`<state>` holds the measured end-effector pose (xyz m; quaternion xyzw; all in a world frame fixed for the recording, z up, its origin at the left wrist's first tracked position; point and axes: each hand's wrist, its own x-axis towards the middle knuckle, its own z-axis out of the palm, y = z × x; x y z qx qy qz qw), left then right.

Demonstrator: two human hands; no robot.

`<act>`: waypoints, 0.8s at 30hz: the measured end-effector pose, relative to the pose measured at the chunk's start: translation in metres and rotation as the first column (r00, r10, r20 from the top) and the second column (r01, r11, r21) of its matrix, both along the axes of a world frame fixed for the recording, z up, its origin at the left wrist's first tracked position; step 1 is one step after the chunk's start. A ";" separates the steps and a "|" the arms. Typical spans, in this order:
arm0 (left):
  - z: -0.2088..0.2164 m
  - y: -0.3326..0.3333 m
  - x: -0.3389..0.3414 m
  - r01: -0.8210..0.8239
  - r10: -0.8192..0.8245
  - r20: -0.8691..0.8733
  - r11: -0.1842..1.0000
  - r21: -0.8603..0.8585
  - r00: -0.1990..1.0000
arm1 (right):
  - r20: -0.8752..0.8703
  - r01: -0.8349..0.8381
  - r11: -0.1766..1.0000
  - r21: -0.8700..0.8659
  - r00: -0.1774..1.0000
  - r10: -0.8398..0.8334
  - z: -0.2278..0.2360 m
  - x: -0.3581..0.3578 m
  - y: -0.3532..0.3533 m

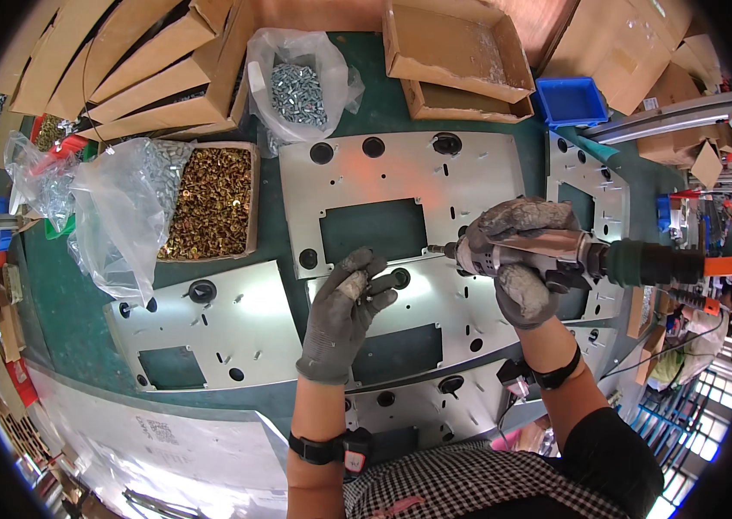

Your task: Use a pneumatic screwdriver to fasten screws into metal panel components on a workbench.

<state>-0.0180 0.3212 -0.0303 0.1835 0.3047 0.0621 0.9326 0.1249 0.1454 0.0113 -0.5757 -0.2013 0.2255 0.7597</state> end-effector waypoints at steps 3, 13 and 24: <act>0.001 0.002 -0.003 -0.089 0.090 -0.019 0.995 0.049 0.996 | -0.112 -0.221 0.935 0.279 0.959 0.261 -0.001 0.002 0.023; 0.010 0.008 0.003 -0.089 0.093 -0.042 0.992 0.095 0.995 | 0.024 -0.405 0.888 0.220 0.912 0.410 -0.030 -0.003 0.005; 0.004 0.006 -0.015 -0.025 0.025 -0.015 0.999 0.023 1.000 | -0.283 -0.175 0.901 0.396 0.911 0.301 0.029 -0.015 0.007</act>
